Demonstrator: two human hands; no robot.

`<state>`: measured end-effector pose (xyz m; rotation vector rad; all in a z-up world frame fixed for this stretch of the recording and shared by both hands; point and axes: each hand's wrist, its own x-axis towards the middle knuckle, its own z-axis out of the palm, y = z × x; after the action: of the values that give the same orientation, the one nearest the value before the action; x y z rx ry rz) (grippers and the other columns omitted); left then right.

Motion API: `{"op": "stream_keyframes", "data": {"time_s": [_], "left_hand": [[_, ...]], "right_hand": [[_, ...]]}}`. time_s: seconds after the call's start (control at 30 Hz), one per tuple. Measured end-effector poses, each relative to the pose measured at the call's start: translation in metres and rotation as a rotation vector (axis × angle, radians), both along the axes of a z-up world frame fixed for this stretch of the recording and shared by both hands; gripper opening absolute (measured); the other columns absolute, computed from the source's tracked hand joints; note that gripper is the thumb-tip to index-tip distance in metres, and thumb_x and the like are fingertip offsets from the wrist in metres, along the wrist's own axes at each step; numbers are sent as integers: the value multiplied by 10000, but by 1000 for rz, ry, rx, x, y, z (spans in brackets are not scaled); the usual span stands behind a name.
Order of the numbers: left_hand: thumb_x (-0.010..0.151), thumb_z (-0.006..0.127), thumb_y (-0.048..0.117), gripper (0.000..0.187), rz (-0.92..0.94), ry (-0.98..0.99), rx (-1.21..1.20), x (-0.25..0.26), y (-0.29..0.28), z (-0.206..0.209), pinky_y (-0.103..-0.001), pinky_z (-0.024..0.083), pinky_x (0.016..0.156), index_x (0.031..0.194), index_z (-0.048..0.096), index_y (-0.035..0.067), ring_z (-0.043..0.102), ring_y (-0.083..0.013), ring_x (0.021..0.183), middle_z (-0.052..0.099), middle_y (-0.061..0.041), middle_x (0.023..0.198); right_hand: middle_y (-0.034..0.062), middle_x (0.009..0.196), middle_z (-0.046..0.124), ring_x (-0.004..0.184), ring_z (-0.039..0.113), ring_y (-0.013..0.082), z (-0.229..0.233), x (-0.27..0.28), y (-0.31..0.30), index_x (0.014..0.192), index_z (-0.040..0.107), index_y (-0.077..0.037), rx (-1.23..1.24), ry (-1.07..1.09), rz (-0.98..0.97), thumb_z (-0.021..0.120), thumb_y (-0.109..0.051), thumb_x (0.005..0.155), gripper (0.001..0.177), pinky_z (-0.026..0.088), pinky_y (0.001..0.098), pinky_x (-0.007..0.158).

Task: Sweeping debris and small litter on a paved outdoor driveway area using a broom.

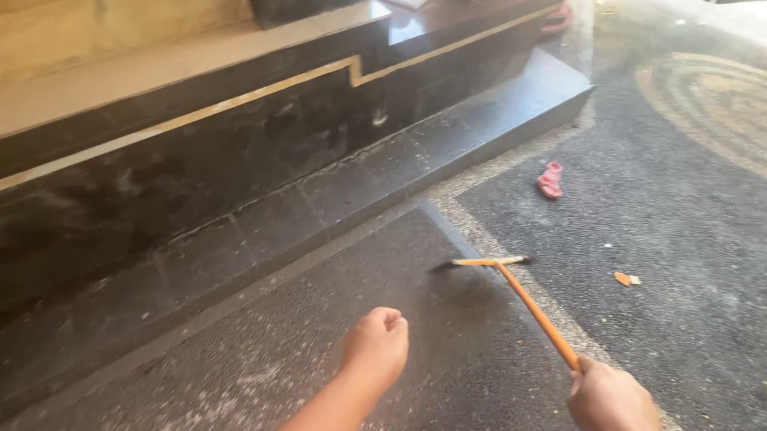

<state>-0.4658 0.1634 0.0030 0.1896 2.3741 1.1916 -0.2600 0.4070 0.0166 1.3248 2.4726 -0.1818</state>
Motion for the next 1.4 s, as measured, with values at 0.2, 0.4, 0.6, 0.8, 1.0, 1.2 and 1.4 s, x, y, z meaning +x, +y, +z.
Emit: {"op": "stream_keyframes", "data": {"time_s": [0.2,0.4,0.6,0.8,1.0,1.2,1.4], "left_hand": [[921,598,316,365,-51,17,17,-26,36,-9,-368,552,955,1192,706,97,733,-243,1087,762,-104,1163],[916,594,304,361,-54,-57,20,-28,59,20,-367,554,962,1203,702,111,730,-235,1086,761,-93,1160],[916,593,301,367,-66,-46,13,-50,60,16,-365,549,963,1213,691,108,728,-240,1095,758,-99,1161],[918,593,308,366,-136,-18,-16,-88,66,10,-358,543,970,1203,704,108,731,-236,1100,764,-111,1154],[910,615,313,368,-198,12,17,-118,72,18,-365,537,969,1192,710,96,719,-241,1104,750,-111,1163],[902,621,287,361,-241,-19,82,-155,83,-12,-355,551,955,1189,708,85,736,-221,1073,765,-107,1136],[904,612,273,337,-283,-99,51,-162,104,13,-355,554,949,1172,725,102,746,-213,1062,780,-91,1126]], "right_hand": [[46,1085,783,1033,762,217,52,-30,-58,1331,647,-352,-261,79,-14,507,-357,995,363,596,408,966],[35,1178,711,1073,718,222,38,-84,-122,1379,561,-347,-332,22,516,548,-275,986,400,599,394,906],[113,1184,675,1050,706,291,35,-118,-140,1473,476,-317,-426,-149,615,544,-316,1036,443,596,455,894],[26,1158,725,1099,740,191,21,-105,-64,1434,549,-405,-318,-160,173,517,-249,1006,456,604,374,979],[99,1058,801,1002,770,280,-3,-109,4,1354,664,-268,-156,42,-128,526,-343,1002,386,593,435,949],[53,1032,805,931,815,207,57,-142,-39,1357,637,-296,-239,23,-125,523,-327,1004,372,632,359,898],[-4,1125,723,1035,712,205,68,-190,-103,1340,590,-468,-399,-152,235,527,-401,1006,347,590,386,932]]}}
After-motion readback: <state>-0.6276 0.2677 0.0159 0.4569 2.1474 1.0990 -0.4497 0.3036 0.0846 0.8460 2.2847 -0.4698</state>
